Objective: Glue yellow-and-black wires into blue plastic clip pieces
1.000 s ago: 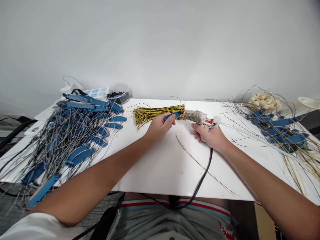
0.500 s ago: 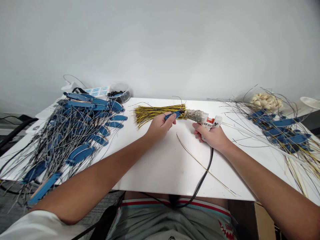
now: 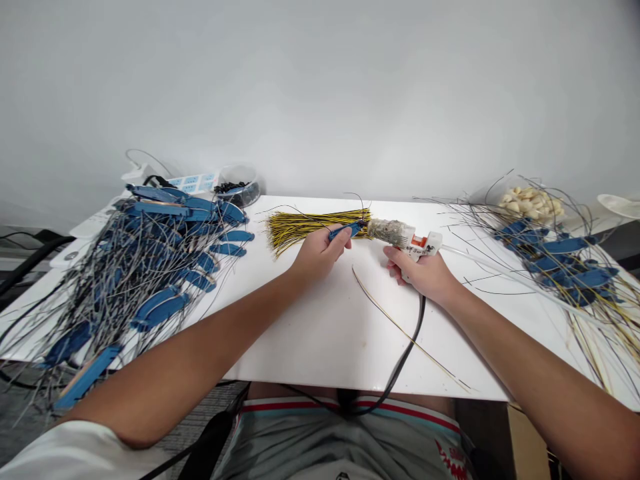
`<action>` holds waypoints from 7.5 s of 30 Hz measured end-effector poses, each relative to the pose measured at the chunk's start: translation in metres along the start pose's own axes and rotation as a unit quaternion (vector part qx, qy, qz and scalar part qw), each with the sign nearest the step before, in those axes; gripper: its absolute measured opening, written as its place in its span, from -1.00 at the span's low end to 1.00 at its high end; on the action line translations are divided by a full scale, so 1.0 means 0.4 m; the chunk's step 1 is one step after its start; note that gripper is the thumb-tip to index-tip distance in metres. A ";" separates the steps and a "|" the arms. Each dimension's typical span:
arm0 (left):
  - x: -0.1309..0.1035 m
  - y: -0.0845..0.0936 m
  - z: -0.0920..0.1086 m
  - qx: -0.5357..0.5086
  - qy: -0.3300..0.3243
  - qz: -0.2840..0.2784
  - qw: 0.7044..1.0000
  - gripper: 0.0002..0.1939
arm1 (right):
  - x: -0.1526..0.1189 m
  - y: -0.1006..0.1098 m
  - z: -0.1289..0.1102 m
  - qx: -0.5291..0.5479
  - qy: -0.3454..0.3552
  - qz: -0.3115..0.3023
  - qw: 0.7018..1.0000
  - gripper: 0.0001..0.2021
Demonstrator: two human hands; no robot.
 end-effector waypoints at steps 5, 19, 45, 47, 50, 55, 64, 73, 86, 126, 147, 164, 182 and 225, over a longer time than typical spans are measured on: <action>0.000 0.000 0.005 0.001 -0.002 -0.003 1.000 -0.55 | 0.003 -0.002 0.009 0.014 -0.001 -0.001 1.000 -0.56; -0.002 -0.003 0.004 0.009 -0.006 -0.012 1.000 -0.57 | 0.001 0.000 0.014 0.010 -0.016 0.007 1.000 -0.60; -0.005 -0.001 0.013 0.015 -0.001 -0.013 1.000 -0.56 | 0.000 0.002 0.023 0.022 -0.021 0.020 0.999 -0.56; -0.005 -0.001 0.015 0.022 -0.002 -0.013 1.000 -0.56 | -0.002 0.003 0.023 0.012 -0.019 0.022 1.000 -0.55; -0.004 0.000 0.017 0.035 -0.004 -0.014 0.999 -0.55 | -0.005 0.004 0.022 -0.006 -0.015 0.022 1.000 -0.52; -0.005 0.002 0.016 0.058 -0.004 -0.009 0.998 -0.56 | -0.007 0.005 0.024 -0.007 -0.014 0.025 1.000 -0.51; -0.006 0.008 0.033 0.086 -0.023 0.005 0.996 -0.57 | -0.006 0.003 0.024 -0.011 -0.014 0.026 1.000 -0.49; -0.004 0.011 0.039 0.132 -0.039 0.014 0.990 -0.59 | -0.006 0.005 0.030 -0.028 -0.017 0.034 0.999 -0.49; 0.000 0.015 0.015 0.104 -0.008 0.016 0.994 -0.55 | 0.005 0.042 -0.049 0.167 0.033 0.021 0.985 -0.65; -0.013 0.036 0.022 -0.023 -0.044 0.077 0.996 -0.54 | -0.076 -0.179 -0.186 -0.326 0.093 -0.024 0.940 -0.80; -0.050 -0.012 0.056 -0.022 -0.013 0.018 1.000 -0.57 | -0.066 -0.098 -0.165 0.267 0.056 -0.097 0.957 -0.75; -0.078 -0.042 0.101 -0.032 -0.025 0.003 0.999 -0.60 | -0.102 -0.062 -0.184 0.088 0.199 0.029 0.976 -0.67; -0.075 -0.031 0.088 -0.018 -0.007 0.013 1.000 -0.57 | -0.105 -0.023 -0.169 0.109 0.211 0.090 0.967 -0.64; -0.072 -0.036 0.077 -0.012 -0.015 -0.006 1.000 -0.57 | -0.081 -0.070 -0.144 0.090 0.131 0.014 0.987 -0.64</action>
Point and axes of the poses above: each hand's wrist, its own x-axis towards the middle knuckle, its own y-axis out of the back of the hand, z = x × y, the point moved 8 cm from there along x, towards the middle knuckle, and after that the axes turned 6 degrees about -y, right-handed, at the moved point
